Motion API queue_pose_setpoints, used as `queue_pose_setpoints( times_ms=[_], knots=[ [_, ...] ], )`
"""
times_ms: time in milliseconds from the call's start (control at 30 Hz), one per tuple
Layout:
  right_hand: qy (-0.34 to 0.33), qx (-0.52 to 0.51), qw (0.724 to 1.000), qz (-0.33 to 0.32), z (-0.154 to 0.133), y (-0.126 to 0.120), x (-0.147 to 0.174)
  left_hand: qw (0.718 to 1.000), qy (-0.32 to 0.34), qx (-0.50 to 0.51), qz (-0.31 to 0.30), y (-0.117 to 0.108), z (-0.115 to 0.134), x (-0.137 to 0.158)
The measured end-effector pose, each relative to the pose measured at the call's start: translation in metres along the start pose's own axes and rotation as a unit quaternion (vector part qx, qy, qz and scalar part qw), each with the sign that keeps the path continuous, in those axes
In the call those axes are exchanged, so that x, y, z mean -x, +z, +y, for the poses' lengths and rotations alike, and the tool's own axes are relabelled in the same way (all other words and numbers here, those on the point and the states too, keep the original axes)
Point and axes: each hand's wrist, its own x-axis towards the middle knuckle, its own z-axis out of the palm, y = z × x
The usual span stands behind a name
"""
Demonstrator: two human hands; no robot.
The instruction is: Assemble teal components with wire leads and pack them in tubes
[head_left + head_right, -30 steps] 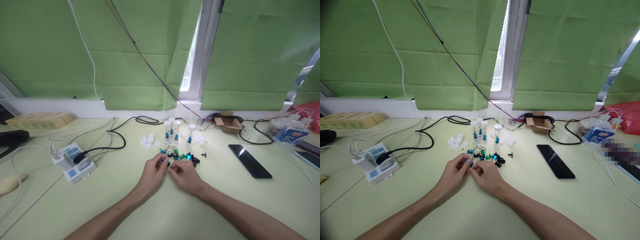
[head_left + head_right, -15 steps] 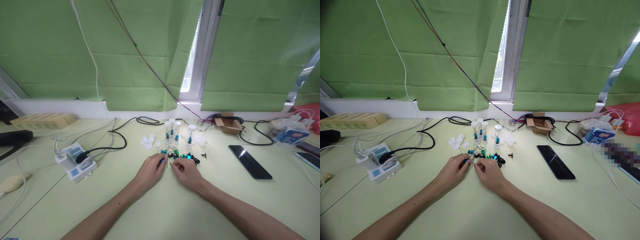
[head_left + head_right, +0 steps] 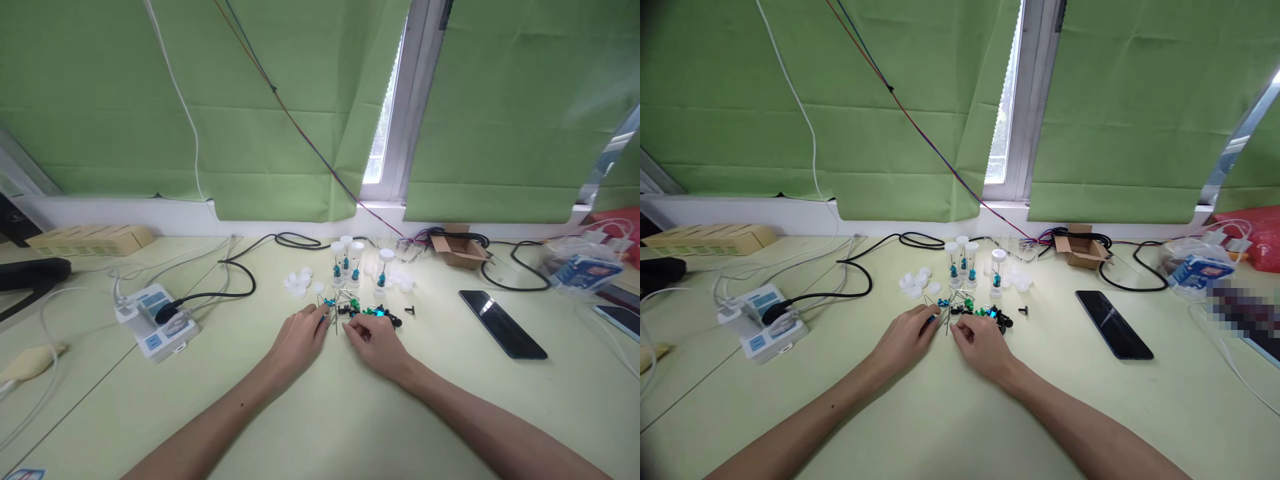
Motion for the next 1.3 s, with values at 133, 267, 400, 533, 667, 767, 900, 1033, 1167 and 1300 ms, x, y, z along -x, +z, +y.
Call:
queue_pose_setpoints(
  times_ms=[133, 267, 400, 533, 667, 767, 900, 1033, 1167, 1300],
  knots=[
    [-0.003, 0.004, 1.0, 0.0, -0.0002, 0.0006, -0.0014, 1.0, 0.001, -0.004, -0.004, -0.0013, 0.0015, 0.0004],
    [-0.003, 0.001, 1.0, -0.002, -0.0007, 0.0007, -0.0025, 1.0, 0.005, -0.02, -0.01, -0.003, 0.0023, 0.0001],
    [-0.001, -0.001, 1.0, -0.006, -0.0014, -0.0001, -0.0012, 0.999, 0.011, -0.038, -0.012, -0.0041, 0.0027, -0.0005],
    [-0.004, 0.001, 1.0, -0.007, -0.0013, -0.0003, -0.0009, 0.999, 0.019, -0.043, -0.003, -0.0054, 0.0033, -0.0004],
    [-0.007, -0.003, 1.0, -0.006, -0.0009, 0.0001, -0.0015, 0.998, 0.027, -0.047, 0.01, -0.0057, 0.0032, 0.0001],
    [-0.008, -0.003, 1.0, -0.006, -0.0013, 0.0002, -0.001, 0.998, 0.048, -0.028, 0.043, -0.0033, 0.0026, 0.0008],
    [-0.008, -0.004, 1.0, -0.006, -0.0019, -0.0001, -0.0003, 0.989, 0.072, 0.036, 0.126, 0.0003, 0.0028, 0.002],
    [-0.009, -0.005, 1.0, -0.006, -0.002, -0.0002, -0.0005, 0.974, 0.064, 0.08, 0.202, 0.0001, 0.0025, 0.0015],
    [-0.006, -0.007, 1.0, -0.003, -0.0021, 0.0002, -0.0013, 0.962, 0.035, 0.1, 0.253, -0.0023, -0.0011, -0.0016],
    [-0.004, -0.01, 1.0, -0.001, -0.002, 0.0008, -0.0015, 0.955, -0.015, 0.134, 0.264, -0.0037, -0.0041, -0.0041]
  ],
)
